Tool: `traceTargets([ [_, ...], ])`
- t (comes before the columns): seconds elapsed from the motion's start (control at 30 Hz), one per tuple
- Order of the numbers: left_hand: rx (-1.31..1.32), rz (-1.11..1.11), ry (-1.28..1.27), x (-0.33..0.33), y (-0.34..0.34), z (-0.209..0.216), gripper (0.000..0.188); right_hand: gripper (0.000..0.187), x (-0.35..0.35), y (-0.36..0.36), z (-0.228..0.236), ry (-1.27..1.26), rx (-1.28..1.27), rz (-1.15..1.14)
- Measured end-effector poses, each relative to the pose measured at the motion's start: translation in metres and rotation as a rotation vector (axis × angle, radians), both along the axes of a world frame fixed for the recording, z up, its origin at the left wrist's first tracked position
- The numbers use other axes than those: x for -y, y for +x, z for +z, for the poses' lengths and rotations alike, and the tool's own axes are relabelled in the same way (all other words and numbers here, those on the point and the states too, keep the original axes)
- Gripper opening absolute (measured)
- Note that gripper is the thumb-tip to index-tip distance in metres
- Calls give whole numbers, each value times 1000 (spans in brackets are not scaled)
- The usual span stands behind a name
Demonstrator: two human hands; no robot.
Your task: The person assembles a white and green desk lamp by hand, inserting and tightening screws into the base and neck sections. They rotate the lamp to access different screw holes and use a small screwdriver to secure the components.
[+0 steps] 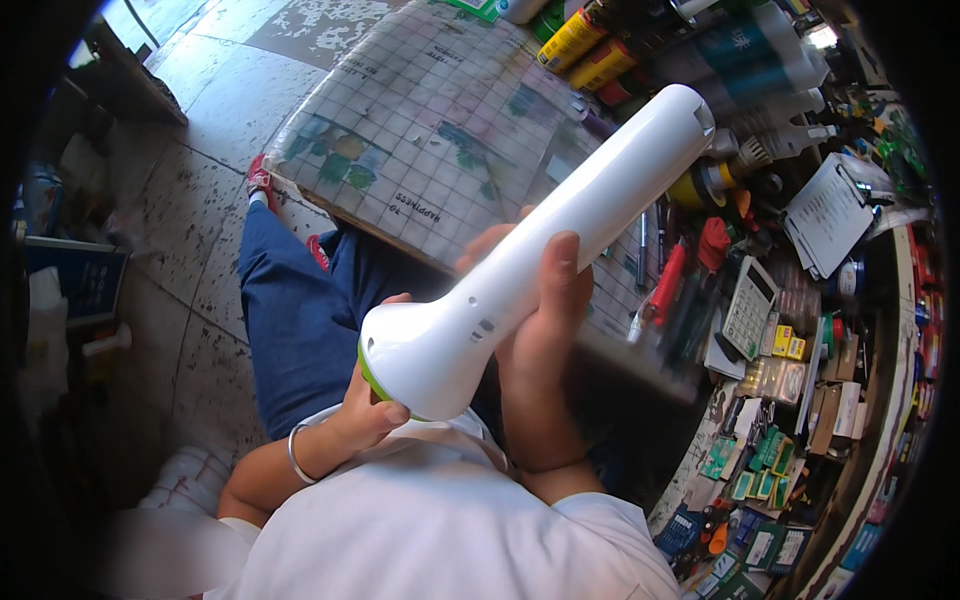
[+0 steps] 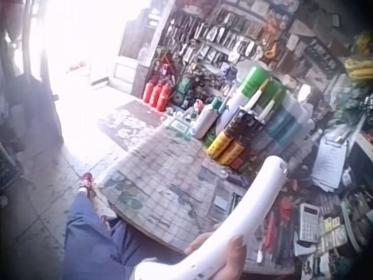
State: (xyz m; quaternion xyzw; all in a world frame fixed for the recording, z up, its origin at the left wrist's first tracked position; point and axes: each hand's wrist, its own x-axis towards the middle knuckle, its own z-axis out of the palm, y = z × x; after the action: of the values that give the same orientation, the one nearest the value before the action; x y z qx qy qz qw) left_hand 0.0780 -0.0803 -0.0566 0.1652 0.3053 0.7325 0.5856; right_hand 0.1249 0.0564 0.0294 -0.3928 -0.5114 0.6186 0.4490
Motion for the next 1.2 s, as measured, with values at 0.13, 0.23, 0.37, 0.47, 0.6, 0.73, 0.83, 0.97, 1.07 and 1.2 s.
traceTargets([
  [0.13,11,-56,-61,3,-4,1,105,58,-2,-2,-2,-13,35,27],
  [0.23,41,-118,-84,11,-10,-4,96,60,-6,2,0,63,108,185],
  [0.37,18,-181,134,24,-47,-8,94,65,3,-3,-2,102,127,406],
  [0.47,-134,-271,144,31,-69,11,82,59,25,-16,-10,61,136,547],
  [0.6,-240,-174,88,50,-79,8,58,49,49,-46,-29,186,216,683],
  [0.73,-61,-30,12,84,-92,-8,47,36,17,-63,-39,482,570,556],
  [0.83,-80,95,26,99,-112,-6,38,16,-29,-58,-41,817,934,123],
  [0.97,-196,193,53,92,-137,3,35,16,-72,-57,-54,1032,1010,118],
  [1.07,-286,230,78,84,-148,10,37,13,-76,-80,-67,1177,932,215],
  [1.2,-321,223,120,86,-145,10,37,11,-82,-81,-72,1310,1073,251],
])
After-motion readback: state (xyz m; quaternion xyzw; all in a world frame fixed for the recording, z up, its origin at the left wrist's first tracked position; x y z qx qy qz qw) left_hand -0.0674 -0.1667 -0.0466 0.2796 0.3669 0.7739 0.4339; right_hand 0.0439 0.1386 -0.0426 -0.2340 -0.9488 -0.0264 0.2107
